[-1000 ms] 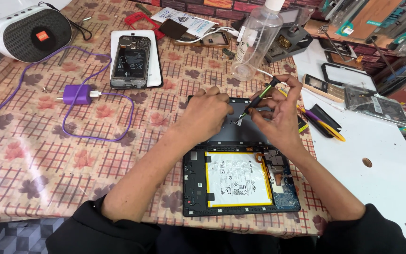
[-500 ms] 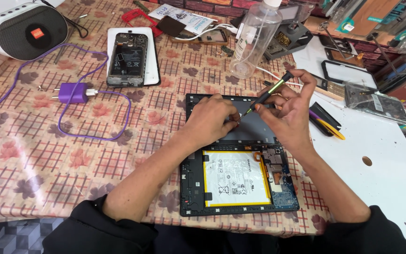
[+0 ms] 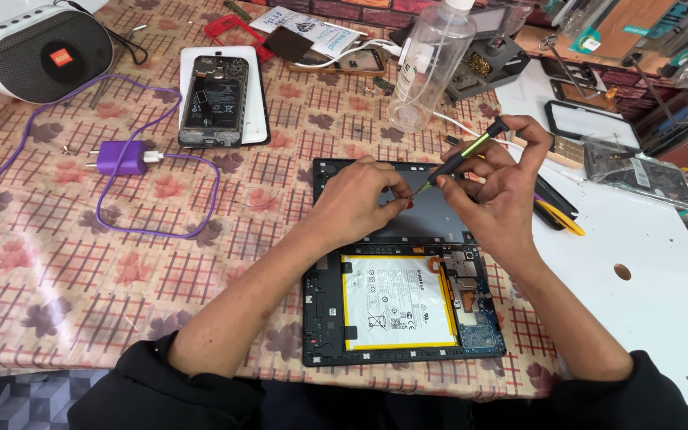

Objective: The person uses a screwdriver to remove screws from the back cover of a disassembled tablet. They place the screws on the table and continue unscrewing multiple fasteners around the device's frame.

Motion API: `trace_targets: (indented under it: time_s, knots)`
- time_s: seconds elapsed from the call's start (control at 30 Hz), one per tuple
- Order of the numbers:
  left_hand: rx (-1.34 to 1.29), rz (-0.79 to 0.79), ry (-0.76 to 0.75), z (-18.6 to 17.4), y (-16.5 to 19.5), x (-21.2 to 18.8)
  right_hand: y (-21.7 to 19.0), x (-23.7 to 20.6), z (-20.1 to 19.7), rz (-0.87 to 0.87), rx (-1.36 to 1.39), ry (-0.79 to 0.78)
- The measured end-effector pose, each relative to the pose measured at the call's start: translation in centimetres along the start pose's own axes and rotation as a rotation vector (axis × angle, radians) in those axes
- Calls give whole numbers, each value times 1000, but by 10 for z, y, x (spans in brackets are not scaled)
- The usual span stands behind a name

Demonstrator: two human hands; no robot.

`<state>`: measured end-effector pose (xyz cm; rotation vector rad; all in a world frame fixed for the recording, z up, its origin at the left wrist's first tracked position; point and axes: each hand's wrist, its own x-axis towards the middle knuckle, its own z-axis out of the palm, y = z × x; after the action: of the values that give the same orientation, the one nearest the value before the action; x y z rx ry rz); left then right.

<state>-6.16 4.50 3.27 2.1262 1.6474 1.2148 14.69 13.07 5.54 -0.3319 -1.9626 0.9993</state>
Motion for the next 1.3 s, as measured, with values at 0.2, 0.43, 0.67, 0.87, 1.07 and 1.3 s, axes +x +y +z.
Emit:
trace_targets:
  time_s: [0.2, 0.43, 0.67, 0.87, 1.07, 1.3]
  knots:
    - [-25, -40, -5, -5, 2, 1, -4, -3, 1, -88, -43, 47]
    - [-32, -38, 0, -4, 5, -1, -6, -7, 7, -116, -60, 13]
    - [-36, -60, 32, -3, 5, -1, -7, -8, 4, -125, -92, 43]
    - [-126, -95, 24, -1, 3, 1, -6, -9, 3, -123, -87, 44]
    - [-102, -89, 28, -1, 3, 1, -6, -9, 2, -131, -68, 34]
    - [-66, -93, 32, 0, 5, 1, -7, -8, 1, -159, -129, 10]
